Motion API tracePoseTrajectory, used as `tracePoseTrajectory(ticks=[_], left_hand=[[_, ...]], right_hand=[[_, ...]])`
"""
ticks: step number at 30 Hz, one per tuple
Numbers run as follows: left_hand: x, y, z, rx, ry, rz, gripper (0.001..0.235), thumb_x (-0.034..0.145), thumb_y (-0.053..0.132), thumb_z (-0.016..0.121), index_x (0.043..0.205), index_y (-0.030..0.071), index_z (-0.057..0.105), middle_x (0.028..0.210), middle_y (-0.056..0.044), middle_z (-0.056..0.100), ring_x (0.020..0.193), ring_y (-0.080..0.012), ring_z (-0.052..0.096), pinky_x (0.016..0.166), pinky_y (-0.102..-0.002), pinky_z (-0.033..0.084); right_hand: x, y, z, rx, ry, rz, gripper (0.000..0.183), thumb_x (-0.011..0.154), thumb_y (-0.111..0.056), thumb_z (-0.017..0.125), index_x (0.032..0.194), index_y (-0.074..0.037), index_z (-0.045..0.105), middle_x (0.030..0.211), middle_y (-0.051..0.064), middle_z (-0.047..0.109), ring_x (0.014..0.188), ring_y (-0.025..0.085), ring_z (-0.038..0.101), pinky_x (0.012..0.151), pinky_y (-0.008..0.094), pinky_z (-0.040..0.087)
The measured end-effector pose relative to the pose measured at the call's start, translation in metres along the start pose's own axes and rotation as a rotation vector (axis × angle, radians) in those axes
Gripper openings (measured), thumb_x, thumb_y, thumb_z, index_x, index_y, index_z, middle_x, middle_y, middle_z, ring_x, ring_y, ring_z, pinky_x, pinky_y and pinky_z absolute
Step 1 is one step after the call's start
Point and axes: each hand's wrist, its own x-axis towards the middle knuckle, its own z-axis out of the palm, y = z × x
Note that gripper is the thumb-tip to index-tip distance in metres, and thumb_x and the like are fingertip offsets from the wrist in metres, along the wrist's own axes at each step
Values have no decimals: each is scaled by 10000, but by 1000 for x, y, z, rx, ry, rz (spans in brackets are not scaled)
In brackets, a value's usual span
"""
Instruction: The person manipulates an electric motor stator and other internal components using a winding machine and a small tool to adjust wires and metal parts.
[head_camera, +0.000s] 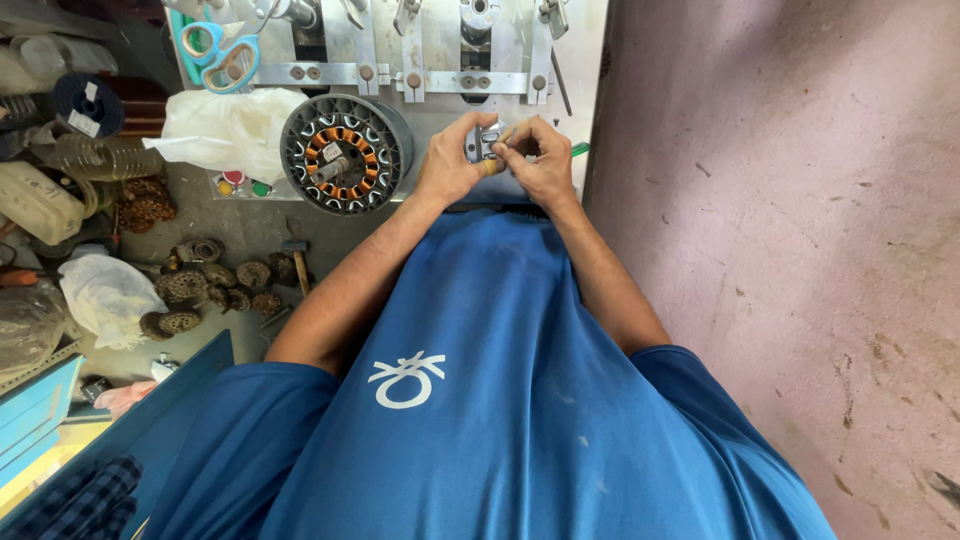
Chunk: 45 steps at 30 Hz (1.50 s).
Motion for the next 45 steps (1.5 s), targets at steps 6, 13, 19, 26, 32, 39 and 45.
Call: tracePoseTrajectory(ticks=[6,13,19,26,32,39,45], left_hand=[[1,1,0,-31,18,21,632,683,176,958,1238,86,670,1091,-98,768,939,-224,773,803,-338,595],[-1,-1,0,-21,-1,-16,647,679,176,956,1248,87,663,1101,-105,769,940,-224,767,803,-338,588],[-2,1,-2,-10,-20,-54,646,701,205,947,1265,89,655,1129,-107,762,935,-238,760,807,-351,586],[0,-4,-4,10,-7,-4,644,703,219,943,1263,88,653,1197,-123,739,1071,-292,729,869,-376,572],[3,-13,-5,24,-33,31,668,677,206,953,1254,76,641,1233,-132,715,1151,-332,683,941,-402,552],[3,-18,-3,45,10,95,655,665,208,979,1220,79,656,1235,-117,722,1155,-330,684,960,-400,548],[1,-5,2,17,-22,-154,651,625,188,963,1207,107,684,1120,-77,757,979,-253,719,874,-353,560]], right_hand=[[1,-2,-11,202,-83,60,287,901,52,752,1163,-13,653,972,74,712,861,85,704,750,235,605],[0,6,-17,-39,-94,-155,162,864,93,793,1003,17,759,1046,103,716,917,148,676,781,245,561],[-5,11,-8,216,-61,71,276,909,81,808,991,-33,571,971,52,712,838,110,694,723,238,567],[-7,2,-8,252,-108,37,174,1000,69,640,1133,9,734,1067,42,655,840,107,680,723,241,562],[-9,5,1,89,48,-52,157,872,131,760,986,27,729,1093,93,708,870,111,671,721,234,562],[-3,15,4,354,45,12,326,844,129,813,854,-34,531,916,69,674,778,107,686,688,254,594],[1,1,-16,170,-223,-63,233,905,108,764,1122,56,698,1105,53,541,913,134,688,754,260,592]])
